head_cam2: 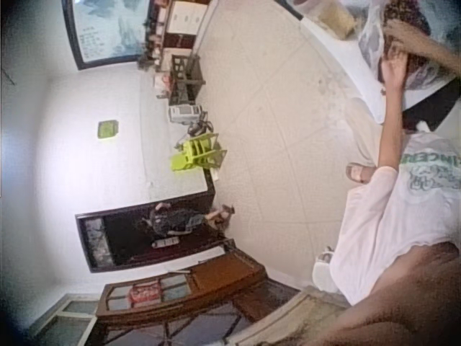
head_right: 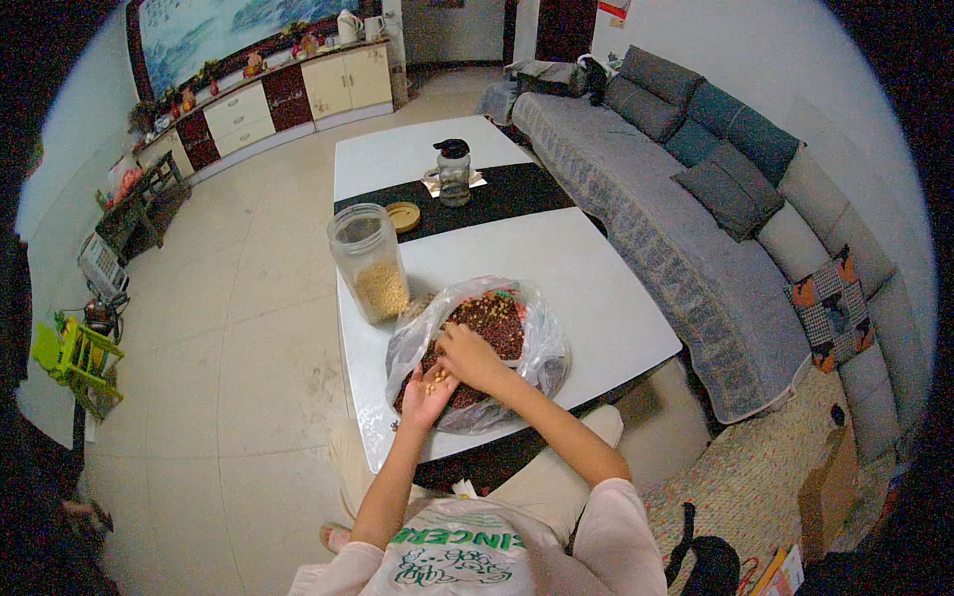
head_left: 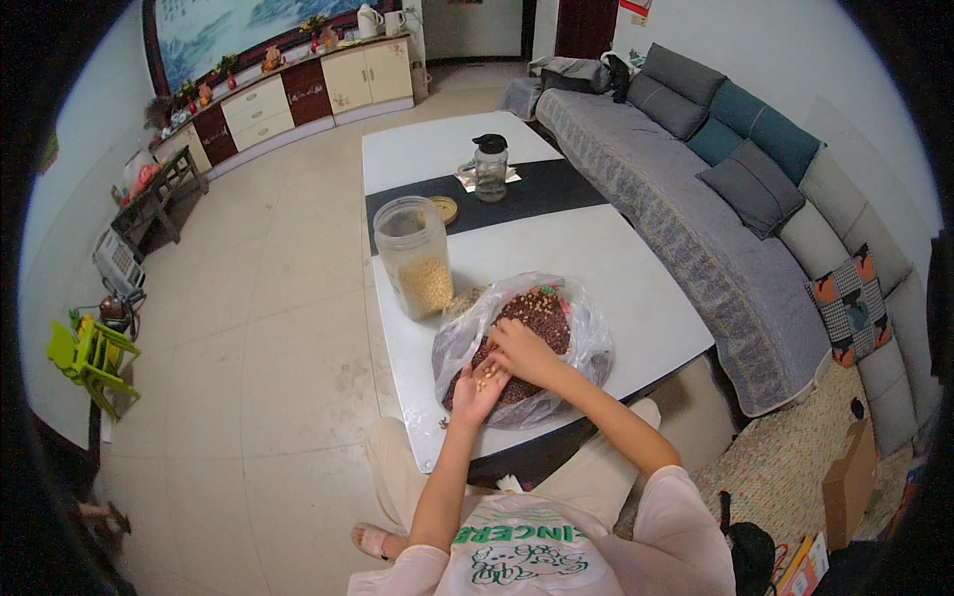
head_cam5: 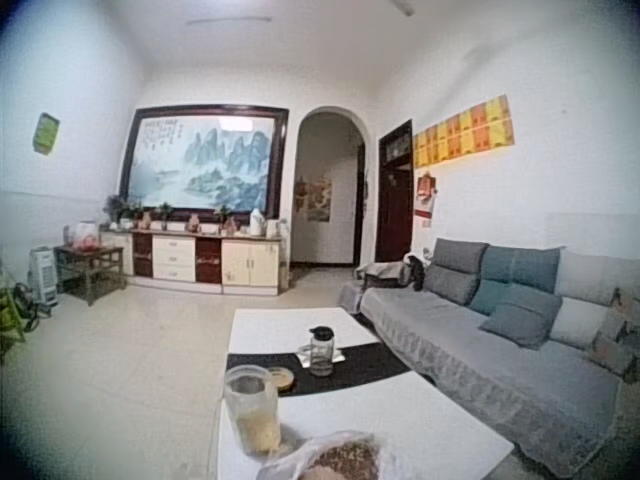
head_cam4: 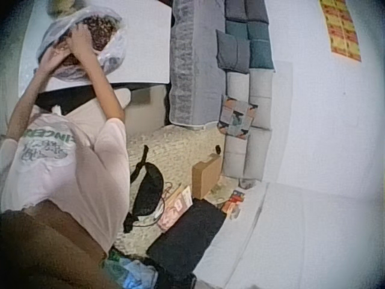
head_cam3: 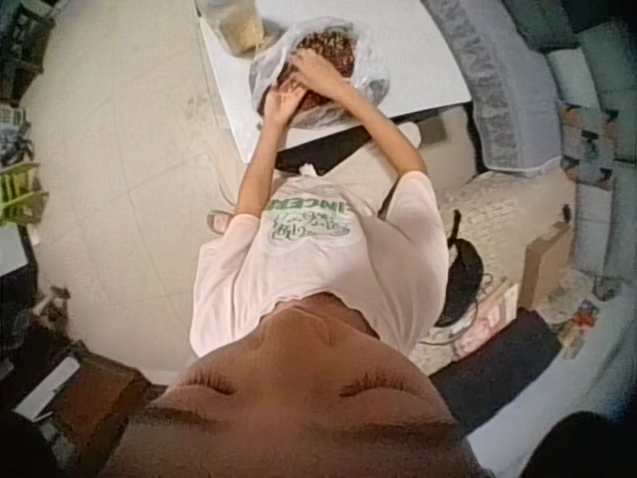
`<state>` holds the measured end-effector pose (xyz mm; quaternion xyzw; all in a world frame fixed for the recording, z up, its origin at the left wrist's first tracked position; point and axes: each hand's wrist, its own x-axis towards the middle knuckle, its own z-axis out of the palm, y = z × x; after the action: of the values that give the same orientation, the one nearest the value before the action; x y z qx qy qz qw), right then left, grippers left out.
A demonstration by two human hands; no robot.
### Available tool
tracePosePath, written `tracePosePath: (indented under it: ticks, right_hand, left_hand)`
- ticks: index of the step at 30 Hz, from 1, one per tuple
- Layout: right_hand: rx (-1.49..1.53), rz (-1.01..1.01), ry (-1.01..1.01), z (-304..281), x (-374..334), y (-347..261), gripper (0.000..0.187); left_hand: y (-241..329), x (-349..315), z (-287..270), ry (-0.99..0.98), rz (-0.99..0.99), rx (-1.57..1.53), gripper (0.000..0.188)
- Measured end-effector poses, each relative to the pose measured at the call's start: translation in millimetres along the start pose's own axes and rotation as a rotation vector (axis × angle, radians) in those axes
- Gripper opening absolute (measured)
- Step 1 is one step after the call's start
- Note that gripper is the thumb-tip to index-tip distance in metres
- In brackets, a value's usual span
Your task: The person is manually sorting through a pile of soybeans in a plastic bag on a table, picking out individual beans and placing them into a nearby transparent container.
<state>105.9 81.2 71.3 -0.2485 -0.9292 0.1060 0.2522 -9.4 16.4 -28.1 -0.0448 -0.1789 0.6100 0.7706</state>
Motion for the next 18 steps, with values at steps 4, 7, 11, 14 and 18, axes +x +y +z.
tracePosePath:
  ticks: [4,7,11,14,18]
  right_hand:
    - [-0.114,0.223,0.115,14,15,37,0.018]
    - [-0.187,0.314,0.091,26,24,46,0.019]
    - [-0.263,0.360,0.002,37,33,37,0.021]
    - [-0.385,0.304,-0.064,43,39,42,0.019]
    - [-0.362,0.377,-0.105,40,40,42,0.018]
  left_hand:
    - [-14,4,26,0.192,0.068,0.035,0.058]
    - [-15,3,29,0.209,0.066,0.063,0.062]
    - [-8,0,18,0.223,0.093,0.072,0.064]
    - [-6,3,16,0.216,0.088,0.093,0.063]
    - [-9,2,18,0.218,0.085,0.095,0.061]
